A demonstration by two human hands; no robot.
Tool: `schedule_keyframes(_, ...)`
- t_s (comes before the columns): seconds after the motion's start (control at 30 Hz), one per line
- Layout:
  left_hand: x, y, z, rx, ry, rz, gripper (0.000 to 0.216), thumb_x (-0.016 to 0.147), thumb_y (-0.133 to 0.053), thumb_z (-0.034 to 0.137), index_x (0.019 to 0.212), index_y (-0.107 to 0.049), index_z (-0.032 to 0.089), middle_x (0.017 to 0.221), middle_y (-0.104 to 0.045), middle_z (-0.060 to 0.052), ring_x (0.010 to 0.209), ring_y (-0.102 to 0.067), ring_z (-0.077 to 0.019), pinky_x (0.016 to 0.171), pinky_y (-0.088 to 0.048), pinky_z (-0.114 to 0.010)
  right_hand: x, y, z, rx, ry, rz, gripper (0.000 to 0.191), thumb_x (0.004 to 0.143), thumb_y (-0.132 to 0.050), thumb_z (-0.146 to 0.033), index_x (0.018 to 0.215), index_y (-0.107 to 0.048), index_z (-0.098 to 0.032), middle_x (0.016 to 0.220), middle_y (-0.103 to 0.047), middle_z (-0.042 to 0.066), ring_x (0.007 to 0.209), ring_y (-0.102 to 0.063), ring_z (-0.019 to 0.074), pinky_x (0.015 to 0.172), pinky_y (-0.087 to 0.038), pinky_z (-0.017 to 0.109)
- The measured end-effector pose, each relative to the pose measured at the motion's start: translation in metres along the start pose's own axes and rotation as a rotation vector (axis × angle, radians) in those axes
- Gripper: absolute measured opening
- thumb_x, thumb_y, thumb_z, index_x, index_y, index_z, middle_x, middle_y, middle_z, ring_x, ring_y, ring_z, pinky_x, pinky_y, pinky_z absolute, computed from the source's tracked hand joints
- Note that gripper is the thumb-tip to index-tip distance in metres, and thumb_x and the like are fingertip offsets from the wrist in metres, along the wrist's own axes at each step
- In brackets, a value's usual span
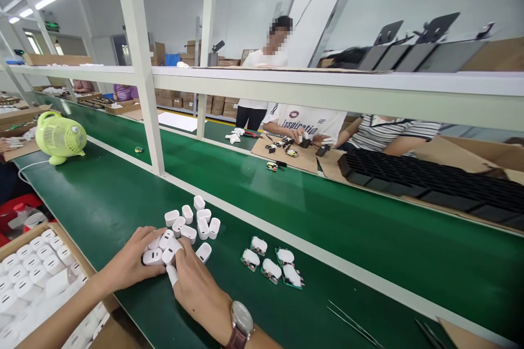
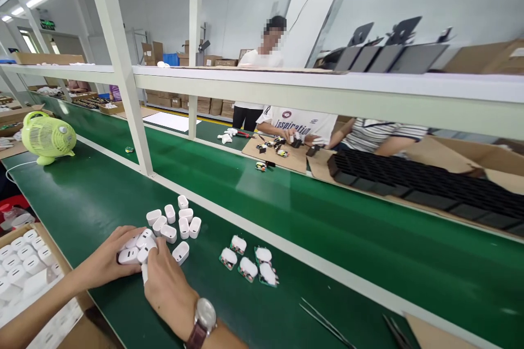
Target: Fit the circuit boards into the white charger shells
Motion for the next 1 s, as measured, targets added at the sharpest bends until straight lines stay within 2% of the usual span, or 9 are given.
schedule_keyframes(0.1, 0.006, 0.011, 0.013, -0.19, 0.035, -0.172, 0.071, 0.09, -0.075, 0.052, 0.153, -0.049, 0.034, 0.142, -0.06, -0.008, 0.123, -0.059, -0.0318, 0.105, -0.052, -0.043, -0.001, 0.02, -0.007, 0.131, -0.028, 0.04, 0.014, 0.099, -0.05, -0.019, 0.112, -0.056, -0.02, 0.121, -0.061, 0.011, 0.108, -0.063, 0.0253, 0.097, -0.054, 0.039)
schedule_keyframes(0.17, 0.01, 0.01, 0.017, -0.344, 0.14, -0.37, 0.07, 0.09, -0.072, 0.059, 0.152, -0.052, 0.032, 0.123, -0.068, -0.007, 0.1, -0.067, -0.0257, 0.08, -0.059, -0.033, -0.002, 0.027, -0.007, 0.163, -0.073, 0.014, 0.016, 0.102, -0.048, -0.024, 0.115, -0.056, -0.019, 0.119, -0.062, 0.011, 0.109, -0.063, 0.0258, 0.097, -0.053, 0.039)
schedule_keyframes(0.23, 0.011, 0.006, 0.018, -0.474, 0.269, -0.55, 0.065, 0.091, -0.067, 0.066, 0.144, -0.061, 0.028, 0.1, -0.069, -0.005, 0.077, -0.064, -0.0188, 0.056, -0.053, -0.024, -0.001, 0.027, -0.006, 0.113, -0.111, -0.037, 0.017, 0.104, -0.043, -0.021, 0.109, -0.058, -0.018, 0.115, -0.064, 0.012, 0.106, -0.064, 0.026, 0.095, -0.052, 0.039)
schedule_keyframes(0.33, 0.016, 0.002, 0.014, -0.6, 0.428, -0.657, 0.064, 0.088, -0.062, 0.076, 0.114, -0.073, 0.018, 0.08, -0.062, -0.002, 0.062, -0.056, -0.0138, 0.045, -0.044, -0.02, 0.006, 0.02, -0.001, -0.023, -0.153, -0.133, 0.022, 0.098, -0.04, -0.009, 0.106, -0.059, -0.016, 0.116, -0.064, 0.013, 0.107, -0.064, 0.0255, 0.095, -0.049, 0.036)
schedule_keyframes(0.4, 0.02, 0.002, 0.008, -0.637, 0.506, -0.646, 0.069, 0.086, -0.06, 0.082, 0.105, -0.071, 0.017, 0.079, -0.063, -0.003, 0.061, -0.058, -0.0144, 0.044, -0.046, -0.021, 0.015, 0.015, 0.003, -0.089, -0.188, -0.204, 0.026, 0.091, -0.042, -0.003, 0.106, -0.06, -0.015, 0.116, -0.066, 0.013, 0.106, -0.065, 0.0246, 0.091, -0.048, 0.033)
schedule_keyframes(0.6, 0.033, 0.012, -0.014, -0.517, 0.708, -0.464, 0.086, 0.081, -0.047, 0.094, 0.123, -0.06, 0.02, 0.084, -0.071, -0.005, 0.06, -0.066, -0.0209, 0.041, -0.049, -0.026, 0.047, 0.014, 0.003, -0.127, -0.24, -0.259, 0.03, 0.084, -0.045, 0.0, 0.108, -0.06, -0.013, 0.105, -0.07, 0.014, 0.099, -0.068, 0.0258, 0.074, -0.045, 0.03)
schedule_keyframes(0.73, 0.035, 0.014, -0.025, -0.544, 0.742, -0.468, 0.092, 0.08, -0.04, 0.097, 0.117, -0.061, 0.015, 0.071, -0.071, -0.007, 0.061, -0.068, -0.0243, 0.046, -0.053, -0.028, 0.052, 0.019, 0.0, -0.134, -0.214, -0.238, 0.03, 0.086, -0.046, -0.001, 0.111, -0.058, -0.013, 0.115, -0.065, 0.015, 0.106, -0.066, 0.025, 0.081, -0.046, 0.031)
schedule_keyframes(0.87, 0.03, 0.026, -0.035, -0.607, 0.771, -0.324, 0.092, 0.08, -0.05, 0.093, 0.127, -0.052, 0.014, 0.088, -0.071, -0.008, 0.062, -0.071, -0.0232, 0.062, -0.062, -0.037, 0.039, 0.014, 0.0, -0.121, -0.135, -0.237, 0.021, 0.092, -0.056, -0.017, 0.113, -0.059, -0.015, 0.127, -0.057, 0.014, 0.103, -0.066, 0.0264, 0.083, -0.051, 0.035)
schedule_keyframes(1.0, 0.023, 0.031, -0.039, -0.575, 0.73, -0.236, 0.09, 0.083, -0.057, 0.086, 0.137, -0.048, 0.014, 0.09, -0.068, -0.006, 0.068, -0.071, -0.023, 0.068, -0.062, -0.036, 0.025, -0.003, -0.002, -0.227, 0.008, -0.215, 0.029, 0.08, -0.074, -0.018, 0.107, -0.064, -0.013, 0.139, -0.048, 0.019, 0.112, -0.062, 0.0323, 0.091, -0.054, 0.041)
Point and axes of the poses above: each hand's wrist, its own x-axis towards the middle knuckle, its own y-axis out of the back of the hand, z = x × y, the point moved 6 cm from there along x, towards the middle knuckle
